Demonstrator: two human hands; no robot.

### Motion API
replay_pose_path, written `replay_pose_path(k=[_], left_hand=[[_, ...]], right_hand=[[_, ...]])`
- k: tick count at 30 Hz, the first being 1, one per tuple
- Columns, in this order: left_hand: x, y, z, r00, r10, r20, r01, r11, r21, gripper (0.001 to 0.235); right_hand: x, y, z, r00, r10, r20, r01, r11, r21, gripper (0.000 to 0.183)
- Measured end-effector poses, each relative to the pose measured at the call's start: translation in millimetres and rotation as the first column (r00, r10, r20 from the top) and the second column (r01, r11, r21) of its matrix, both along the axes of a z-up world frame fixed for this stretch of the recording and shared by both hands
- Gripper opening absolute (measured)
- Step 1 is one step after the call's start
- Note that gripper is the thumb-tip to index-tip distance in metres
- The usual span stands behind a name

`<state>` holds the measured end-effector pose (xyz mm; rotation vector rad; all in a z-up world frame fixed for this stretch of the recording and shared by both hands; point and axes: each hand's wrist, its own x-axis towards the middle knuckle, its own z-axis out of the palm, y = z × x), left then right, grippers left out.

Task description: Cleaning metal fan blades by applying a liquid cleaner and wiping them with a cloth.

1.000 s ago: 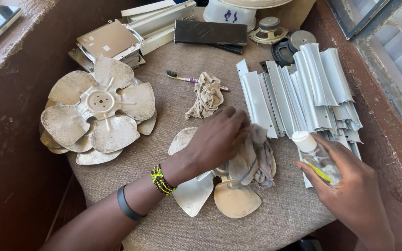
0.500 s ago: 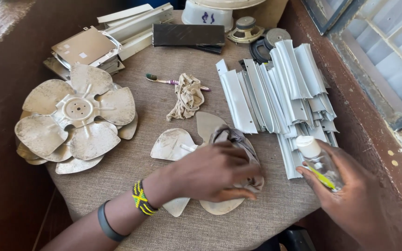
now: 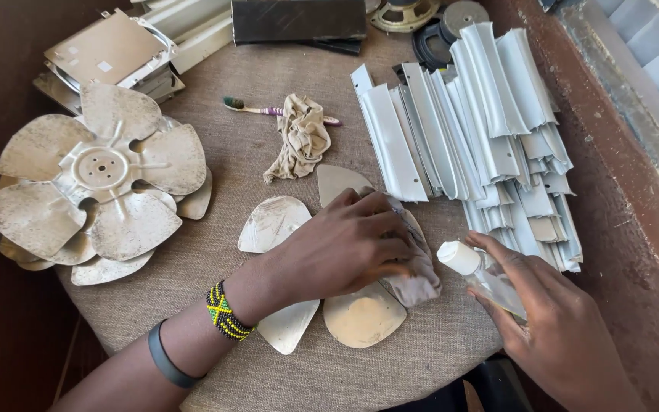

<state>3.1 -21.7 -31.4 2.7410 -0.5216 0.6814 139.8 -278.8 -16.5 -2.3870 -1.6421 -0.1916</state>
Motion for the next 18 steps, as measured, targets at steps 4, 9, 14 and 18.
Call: replay_pose_path(k=[4, 9, 14, 18], left_hand=[[10, 0, -12, 1.000, 0.014, 0.000, -0.014, 0.998, -0.055, 0.032], [18, 2, -21, 0.994, 0.073, -0.079, -0.082, 0.989, -0.126, 0.028], [9, 18, -7, 0.982, -0.079, -0.170, 0.040, 0.975, -0.219, 0.031], [4, 28, -5, 0.966, -0.177, -0.186, 0.130, 0.961, -0.244, 0.051]], right_hand=[[-3, 6, -1, 0.999, 0.039, 0.004, -0.039, 0.999, 0.004, 0.077], [-1, 11, -4, 0.990, 0.023, 0.141, -0.011, 0.996, -0.089, 0.100], [-1, 7, -9, 0.970, 0.054, 0.236, -0.018, 0.988, -0.150, 0.103], [-1, 6, -5, 0.975, 0.090, 0.202, -0.060, 0.987, -0.149, 0.105]])
